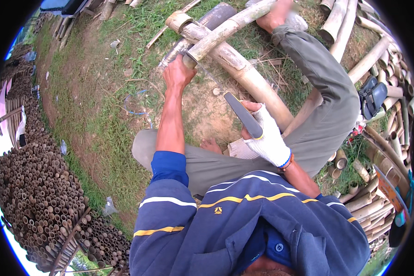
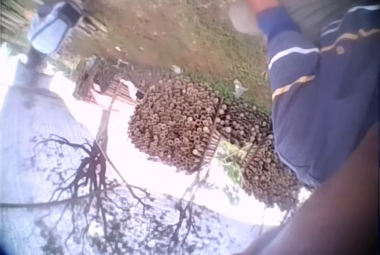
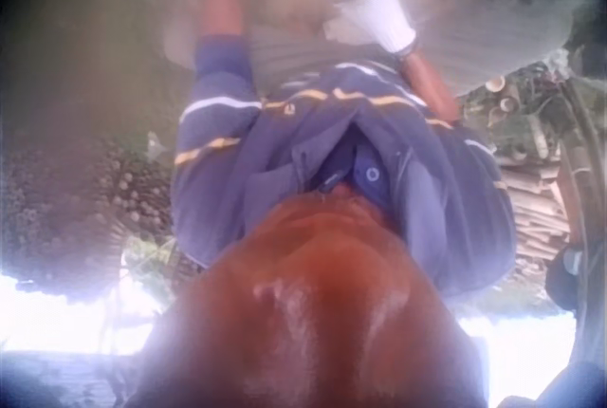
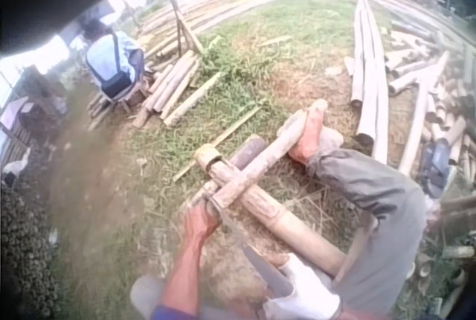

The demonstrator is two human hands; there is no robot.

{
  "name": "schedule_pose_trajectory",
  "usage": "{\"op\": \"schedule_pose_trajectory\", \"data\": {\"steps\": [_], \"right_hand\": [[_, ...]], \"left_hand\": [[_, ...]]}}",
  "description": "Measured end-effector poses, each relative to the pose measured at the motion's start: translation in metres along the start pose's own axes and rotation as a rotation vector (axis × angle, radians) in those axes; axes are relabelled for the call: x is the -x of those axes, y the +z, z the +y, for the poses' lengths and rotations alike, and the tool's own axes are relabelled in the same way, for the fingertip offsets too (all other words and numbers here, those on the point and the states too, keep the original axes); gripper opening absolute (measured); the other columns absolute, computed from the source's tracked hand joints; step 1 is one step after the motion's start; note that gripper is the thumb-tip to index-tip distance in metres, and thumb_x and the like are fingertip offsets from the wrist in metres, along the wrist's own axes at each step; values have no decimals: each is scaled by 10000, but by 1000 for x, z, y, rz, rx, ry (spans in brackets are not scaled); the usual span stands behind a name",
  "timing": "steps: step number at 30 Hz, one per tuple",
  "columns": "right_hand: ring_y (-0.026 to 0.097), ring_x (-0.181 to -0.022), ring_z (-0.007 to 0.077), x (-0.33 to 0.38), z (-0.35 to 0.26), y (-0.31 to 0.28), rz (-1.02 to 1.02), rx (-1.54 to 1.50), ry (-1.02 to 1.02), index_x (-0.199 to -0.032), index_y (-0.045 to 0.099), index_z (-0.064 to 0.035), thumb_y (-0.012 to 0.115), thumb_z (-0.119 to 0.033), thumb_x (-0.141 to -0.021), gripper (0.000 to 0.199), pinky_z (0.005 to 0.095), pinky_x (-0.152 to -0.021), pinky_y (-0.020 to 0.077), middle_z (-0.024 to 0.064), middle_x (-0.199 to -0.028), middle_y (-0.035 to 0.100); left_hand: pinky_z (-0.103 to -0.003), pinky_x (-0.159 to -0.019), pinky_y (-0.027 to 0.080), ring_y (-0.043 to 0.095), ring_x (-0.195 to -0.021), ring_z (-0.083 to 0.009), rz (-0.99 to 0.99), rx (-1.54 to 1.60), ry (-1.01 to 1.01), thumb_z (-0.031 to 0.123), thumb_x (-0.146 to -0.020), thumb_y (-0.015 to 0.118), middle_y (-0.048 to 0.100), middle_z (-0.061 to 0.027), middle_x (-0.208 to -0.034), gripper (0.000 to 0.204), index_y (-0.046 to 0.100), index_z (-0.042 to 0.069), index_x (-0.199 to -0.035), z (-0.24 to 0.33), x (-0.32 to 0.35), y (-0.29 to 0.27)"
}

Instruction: The person sits on the ground and uses a hand saw to cut a bamboo pole that is braced between their legs. They repeatedly saw through the pole, reposition it, and continue cutting to produce shorter segments.

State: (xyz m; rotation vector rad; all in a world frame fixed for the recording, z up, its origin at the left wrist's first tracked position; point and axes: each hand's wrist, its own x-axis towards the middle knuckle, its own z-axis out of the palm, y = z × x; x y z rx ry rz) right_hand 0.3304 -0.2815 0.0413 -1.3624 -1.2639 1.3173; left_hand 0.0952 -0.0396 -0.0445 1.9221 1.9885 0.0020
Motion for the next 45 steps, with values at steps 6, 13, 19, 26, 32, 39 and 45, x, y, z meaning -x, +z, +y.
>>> {"op": "schedule_pose_trajectory", "data": {"steps": [6,13,19,26,32,39,45], "right_hand": [[641,-846,145,62,-15,-30,-25,-44,299,-1445,556,-80,736,28,-840,641,310,-753,534,80,-1073,636],[624,-805,130,30,9,-18,-19,169,63,-1470,513,-91,708,34,-841,670,301,-757,530,69,-978,624],[717,-947,288,-86,53,30,59,289,-209,-1418,567,-94,733,-92,-856,586,384,-878,562,141,-1088,708],[683,-1070,337,-58,103,20,-26,161,-59,-1453,534,-113,797,-105,-794,709,423,-918,552,164,-1190,666],[657,-1068,365,-59,139,29,-107,440,-249,-1436,581,-88,820,-155,-752,727,457,-907,540,186,-1136,662],[671,-1098,395,-68,179,46,-441,1025,-190,-1298,687,-69,705,-246,-817,513,515,-898,541,206,-1185,701],[606,-1252,436,-61,212,37,-615,1063,6,-1294,705,-99,723,-366,-838,529,568,-1061,499,225,-1370,633]], "left_hand": [[-497,-998,571,752,-1084,-399,17,39,10,276,-757,874,780,-231,-1150,578,682,87,-1268,5,-6,-4],[-511,-962,563,739,-1080,-431,44,19,17,280,-739,860,770,-253,-1140,606,677,92,-1285,-8,-13,4],[-520,-947,561,731,-1084,-440,105,48,64,280,-721,862,768,-252,-1140,677,658,131,-1349,0,-11,-12],[-480,-934,570,748,-1028,-395,178,350,83,351,-678,942,763,-231,-1143,816,587,23,-1335,-58,-26,3],[-390,-825,626,733,-978,-254,167,605,-17,280,-666,1005,731,-175,-1175,874,538,-40,-1331,-74,-39,9],[-505,-885,609,732,-1093,-310,-52,729,-504,322,-782,928,728,-133,-1253,657,660,58,-1321,-120,-58,28],[-542,-872,609,738,-1100,-372,-30,448,-633,474,-782,914,697,-205,-1332,802,650,-18,-1357,-137,-76,60]]}}
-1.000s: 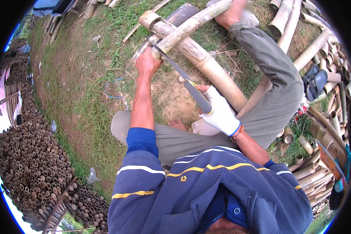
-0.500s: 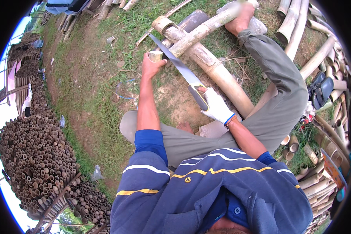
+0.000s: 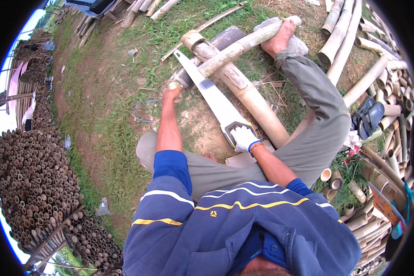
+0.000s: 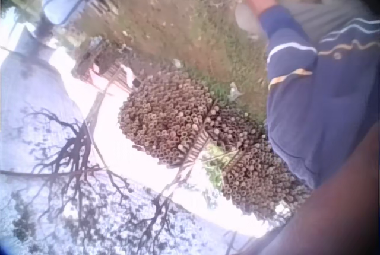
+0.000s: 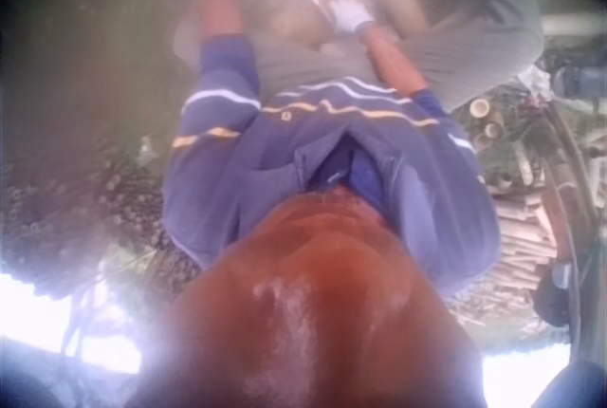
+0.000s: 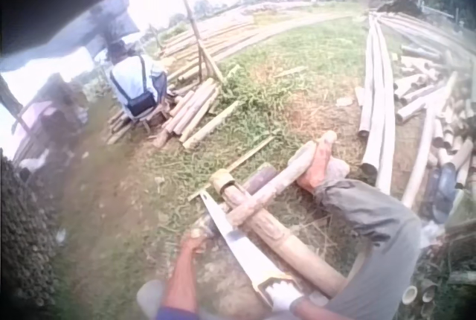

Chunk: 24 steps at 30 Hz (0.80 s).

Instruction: The person sits on the ground and uses a hand saw to cut a bamboo pole that is braced between their legs. They repeatedly saw through the pole, reposition it, and continue cutting to produce shorter segments.

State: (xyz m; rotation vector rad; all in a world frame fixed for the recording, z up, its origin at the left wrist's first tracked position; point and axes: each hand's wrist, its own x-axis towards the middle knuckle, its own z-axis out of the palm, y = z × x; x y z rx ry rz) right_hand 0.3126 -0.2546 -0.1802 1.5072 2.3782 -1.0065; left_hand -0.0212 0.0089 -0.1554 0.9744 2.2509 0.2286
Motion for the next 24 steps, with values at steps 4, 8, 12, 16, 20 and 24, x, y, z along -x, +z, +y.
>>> {"op": "schedule_pose_trajectory", "data": {"steps": [4,8,12,16,20,24], "right_hand": [[618,-1261,443,-3,-2,2,-18,-55,32,-1339,679,-88,699,-338,-856,544,551,-1061,511,246,-1353,648],[663,-1227,429,-6,9,6,-34,-171,108,-1325,677,-53,699,-329,-831,566,498,-1067,525,276,-1314,680],[683,-1182,433,-1,-4,-15,-99,-130,34,-1315,673,-49,750,-319,-731,648,496,-1005,555,286,-1320,678],[736,-952,427,-4,-3,-18,69,-294,53,-987,754,-35,729,-276,-703,374,499,-857,588,254,-1008,750],[712,-1035,440,-10,-3,-17,27,-417,18,-1157,680,-28,741,-337,-776,495,494,-898,568,262,-1095,738],[713,-1090,421,-5,5,-17,47,-383,93,-1226,690,-51,740,-361,-807,523,480,-942,566,251,-1175,736]], "left_hand": [[-511,-821,623,753,-1062,-357,140,-37,-10,511,-760,917,719,-223,-1289,810,683,-60,-1285,-12,-5,1],[-469,-1006,567,741,-1157,-382,-157,-228,-31,629,-711,882,756,-216,-1278,947,674,-24,-1364,19,34,-2],[-470,-1013,565,737,-1179,-372,-50,-325,27,594,-716,885,758,-216,-1276,821,745,-1,-1263,9,38,-11],[-486,-1024,550,718,-1187,-392,140,-266,324,484,-813,843,747,-234,-1263,710,699,10,-1322,35,61,-6],[-487,-1063,512,684,-1185,-404,326,186,835,425,-936,750,729,-226,-1258,575,685,21,-1340,70,83,-13],[-499,-1097,487,603,-1297,-412,152,-135,1080,438,-890,808,663,-226,-1367,718,589,50,-1453,117,145,18]]}}
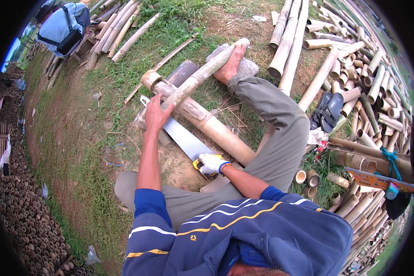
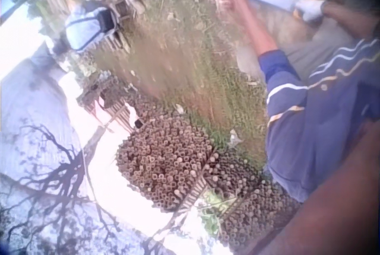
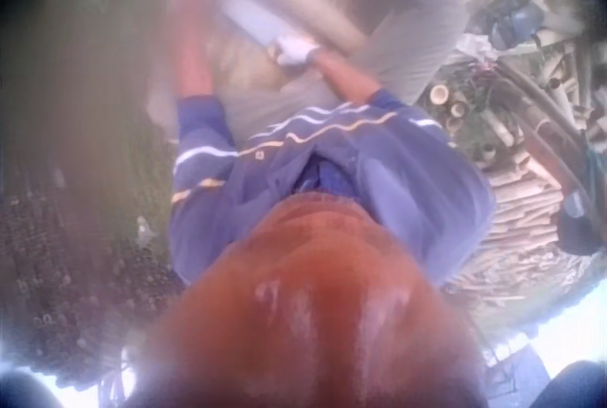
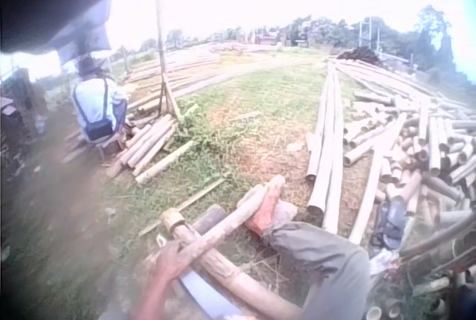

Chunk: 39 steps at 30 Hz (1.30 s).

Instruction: The person sits on the ground and uses a hand saw to cut a bamboo pole that is braced between their legs. They repeatedly saw through the pole, reposition it, and continue cutting to produce shorter segments.

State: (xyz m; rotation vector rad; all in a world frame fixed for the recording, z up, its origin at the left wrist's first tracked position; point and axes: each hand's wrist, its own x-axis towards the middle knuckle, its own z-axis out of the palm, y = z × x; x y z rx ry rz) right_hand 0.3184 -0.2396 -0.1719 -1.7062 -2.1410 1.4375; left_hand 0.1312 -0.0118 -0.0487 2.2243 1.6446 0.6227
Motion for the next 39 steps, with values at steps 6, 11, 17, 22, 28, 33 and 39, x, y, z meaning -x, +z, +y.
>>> {"op": "schedule_pose_trajectory", "data": {"steps": [6,11,17,22,28,33,39], "right_hand": [[705,-1189,388,3,3,-4,-12,-7,39,-1333,710,-106,731,-339,-782,599,456,-995,567,229,-1274,729],[704,-1182,395,4,-8,-4,-15,4,44,-1343,690,-116,724,-354,-801,593,467,-988,570,229,-1275,726],[671,-1227,412,1,-9,-4,-23,-28,25,-1379,651,-69,727,-347,-836,614,471,-1010,552,246,-1311,703],[681,-1201,428,-8,5,5,22,-32,-20,-1340,666,-107,710,-414,-833,594,499,-1001,553,251,-1295,708],[678,-1171,460,-12,-6,0,80,61,-80,-1324,664,-66,713,-437,-826,622,510,-990,555,277,-1269,699],[684,-1161,324,-5,-30,-53,73,-606,-254,-1430,561,-27,710,-355,-982,575,422,-979,560,188,-1251,677],[586,-1331,390,16,-33,-252,483,-1855,-637,-1599,327,-76,734,-459,-1017,807,528,-1067,527,177,-1586,361]], "left_hand": [[-520,-1033,545,688,-1168,-443,-188,-166,-138,405,-788,872,718,-254,-1253,728,638,58,-1383,19,4,25],[-417,-722,623,759,-824,-295,-489,284,-352,375,-783,859,781,-158,-1034,561,714,40,-1209,30,2,3],[-240,-515,561,697,-622,-120,-693,973,-584,481,-916,792,735,-46,-856,539,684,37,-1201,51,17,-36],[-224,-460,507,677,-609,-128,-677,1128,-593,433,-975,730,718,-62,-864,517,655,-22,-1211,51,19,-75],[-240,-452,513,699,-646,-136,-683,1240,-566,419,-985,725,723,-92,-904,490,652,-9,-1213,49,47,-128],[-284,-565,546,679,-681,-159,-522,987,-511,352,-926,794,706,-87,-902,502,626,-18,-1220,55,105,-192],[-326,-771,547,676,-872,-149,-403,638,-480,348,-731,933,711,-72,-990,703,663,-37,-1254,46,203,-288]]}}
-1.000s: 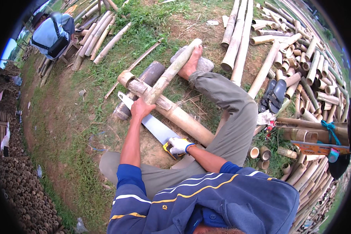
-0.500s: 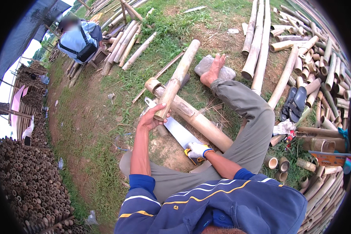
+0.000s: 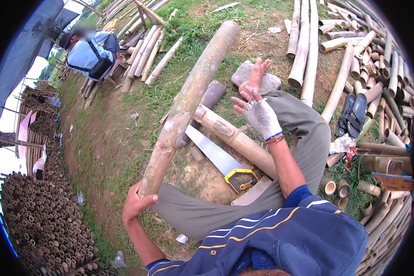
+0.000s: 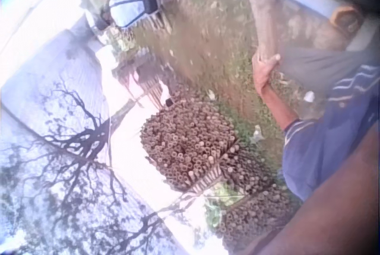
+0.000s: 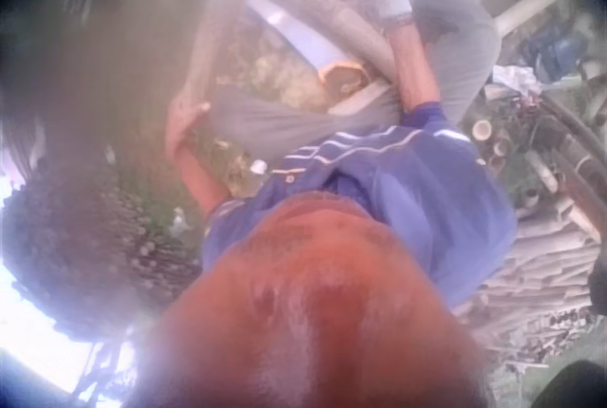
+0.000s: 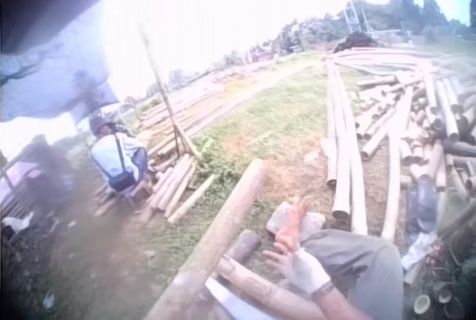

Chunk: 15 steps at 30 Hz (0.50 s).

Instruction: The person sits on the ground and uses a hand saw to cut a bamboo pole that is braced between their legs. They repeatedly saw through the pole, reposition it, and continue cutting to produce shorter segments.

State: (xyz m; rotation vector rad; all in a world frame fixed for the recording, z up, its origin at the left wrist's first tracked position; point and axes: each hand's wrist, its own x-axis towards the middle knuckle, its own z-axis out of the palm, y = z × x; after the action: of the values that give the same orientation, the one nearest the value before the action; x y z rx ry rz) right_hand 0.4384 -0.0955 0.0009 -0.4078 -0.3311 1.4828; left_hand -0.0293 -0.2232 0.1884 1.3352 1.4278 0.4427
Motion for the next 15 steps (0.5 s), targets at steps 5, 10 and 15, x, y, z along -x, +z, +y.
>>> {"op": "schedule_pose_trajectory", "data": {"steps": [5,10,15], "right_hand": [[588,-1325,415,-14,-91,67,-197,-76,-97,-1444,518,-24,746,-566,-970,755,563,-1159,465,206,-1353,605],[584,-1352,416,17,-55,111,-397,212,-140,-1571,421,-27,711,-588,-975,869,609,-1176,452,165,-1415,553],[608,-1360,368,50,12,169,-575,752,-170,-1649,357,-64,806,-553,-897,1003,467,-1176,450,174,-1516,480]], "left_hand": [[-333,-923,525,673,-1005,-154,112,-271,70,292,-697,961,739,-72,-1099,752,674,-50,-1302,-13,68,-23],[-418,-951,542,719,-1032,-308,479,-668,-45,168,-700,915,749,-159,-1111,673,684,21,-1315,-55,104,-22],[-498,-964,523,687,-1072,-436,1013,-880,-37,71,-712,853,737,-194,-1125,609,673,64,-1294,-126,117,-44]]}}
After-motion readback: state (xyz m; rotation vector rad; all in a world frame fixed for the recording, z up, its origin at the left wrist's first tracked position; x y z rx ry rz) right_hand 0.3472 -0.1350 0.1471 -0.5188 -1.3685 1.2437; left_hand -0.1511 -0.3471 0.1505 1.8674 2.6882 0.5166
